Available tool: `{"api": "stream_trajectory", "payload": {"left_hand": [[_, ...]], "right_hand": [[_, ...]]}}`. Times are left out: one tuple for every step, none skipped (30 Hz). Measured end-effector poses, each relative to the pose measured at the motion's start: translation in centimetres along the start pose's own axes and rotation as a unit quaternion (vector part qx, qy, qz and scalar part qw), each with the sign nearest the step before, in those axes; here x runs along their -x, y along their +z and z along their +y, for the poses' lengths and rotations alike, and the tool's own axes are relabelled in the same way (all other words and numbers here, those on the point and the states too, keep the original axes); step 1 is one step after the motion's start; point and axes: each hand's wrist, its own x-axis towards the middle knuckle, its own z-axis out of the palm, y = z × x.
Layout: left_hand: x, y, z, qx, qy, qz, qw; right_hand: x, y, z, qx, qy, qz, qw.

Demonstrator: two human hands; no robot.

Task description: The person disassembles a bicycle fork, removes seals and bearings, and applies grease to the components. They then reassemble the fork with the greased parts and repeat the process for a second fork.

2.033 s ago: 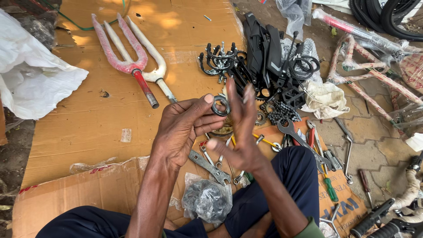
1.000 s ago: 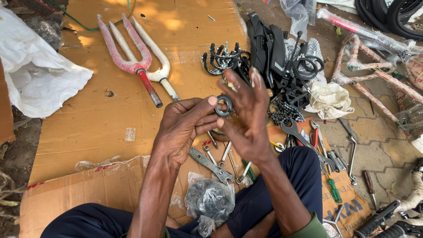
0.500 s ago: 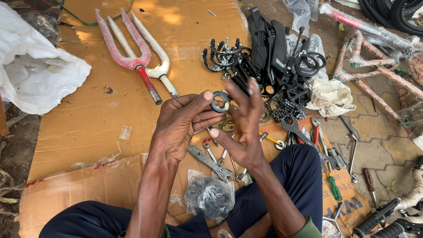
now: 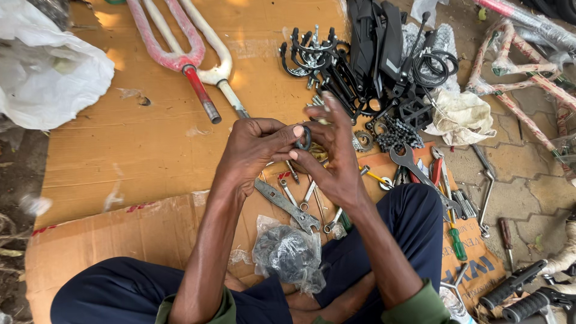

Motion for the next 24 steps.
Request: {"api": "stream_trajectory", "payload": {"left_hand": [[-0.3,0.0,-0.5,0.0,0.0,0.0,1.0],[-0.7,-0.1,-0.9,0.0,0.0,-0.001,1.0],[-1.2,-0.2,-1.4,-0.001,0.0,-0.001,1.0],[-1.6,-0.4,-2.0,-0.023,-0.003,0.046,0.999],[-2.2,-0.7,-2.6,-0.047,-0.005,0.093,0.995],[-2.5,-1.3,-3.1,-0.071,-0.01,0.143,0.987],[-2.7,-1.9,-3.7,-0.108,-0.009,0.175,0.979],[-3.1,-2.7,-4.3,-0.144,-0.008,0.207,0.968],[-3.3,-3.5,-4.9,-0.181,-0.006,0.238,0.954],[-3.5,-4.2,-5.7,-0.229,0.008,0.244,0.942],[-3.7,-5.0,-6.6,-0.276,0.022,0.25,0.928],[-3.9,-5.6,-7.6,-0.323,0.036,0.253,0.911],[-4.3,-6.0,-8.7,-0.346,0.027,0.243,0.906],[-4.8,-6.3,-9.8,-0.367,0.018,0.233,0.9],[-5.2,-6.6,-10.9,-0.388,0.01,0.222,0.895],[-5.5,-6.7,-12.0,-0.41,0.059,0.202,0.887],[-5.6,-6.7,-13.1,-0.431,0.107,0.182,0.877],[-5.9,-6.6,-14.0,-0.449,0.158,0.159,0.865],[-6.2,-6.5,-14.8,-0.491,0.182,0.143,0.84],[-6.5,-6.2,-15.5,-0.531,0.208,0.125,0.812],[-6.7,-5.9,-16.0,-0.568,0.234,0.107,0.782],[-6.7,-5.7,-16.4,-0.579,0.236,0.091,0.776],[-6.4,-5.4,-16.8,-0.589,0.238,0.074,0.769],[-6.4,-5.1,-17.0,-0.598,0.245,0.061,0.761]], "right_hand": [[-0.2,-0.3,0.4,0.028,0.004,-0.005,1.0],[-0.5,-0.5,0.9,0.056,0.008,-0.009,0.998],[-0.7,-0.9,1.6,0.084,0.012,-0.013,0.996],[-1.3,-1.3,2.6,0.125,-0.013,-0.019,0.992],[-2.6,-1.9,3.8,0.165,-0.039,-0.025,0.985],[-4.0,-2.5,5.3,0.201,-0.065,-0.034,0.977],[-5.6,-3.1,7.0,0.186,0.005,-0.052,0.981],[-7.3,-3.6,8.7,0.171,0.072,-0.071,0.98],[-9.1,-4.0,10.5,0.164,0.068,-0.101,0.979],[-10.7,-4.3,12.4,0.158,0.065,-0.132,0.976],[-12.3,-4.4,14.3,0.198,0.07,-0.172,0.962],[-13.8,-4.4,16.1,0.237,0.073,-0.211,0.945],[-15.0,-4.2,17.8,0.276,0.076,-0.249,0.925],[-16.0,-4.1,19.4,0.312,0.083,-0.28,0.904],[-16.7,-3.9,20.9,0.346,0.089,-0.309,0.881],[-17.2,-3.8,22.2,0.382,0.094,-0.338,0.855],[-17.4,-3.6,23.4,0.379,0.083,-0.346,0.854],[-17.5,-3.6,24.3,0.377,0.072,-0.353,0.853],[-17.5,-3.6,25.0,0.376,0.061,-0.359,0.852],[-17.3,-3.9,25.4,0.352,0.054,-0.324,0.877],[-16.8,-4.0,25.6,0.327,0.046,-0.288,0.899],[-16.2,-4.2,25.4,0.303,0.038,-0.25,0.919],[-15.3,-4.5,24.8,0.28,0.044,-0.21,0.936],[-14.4,-4.9,23.8,0.259,0.045,-0.168,0.95]]}}
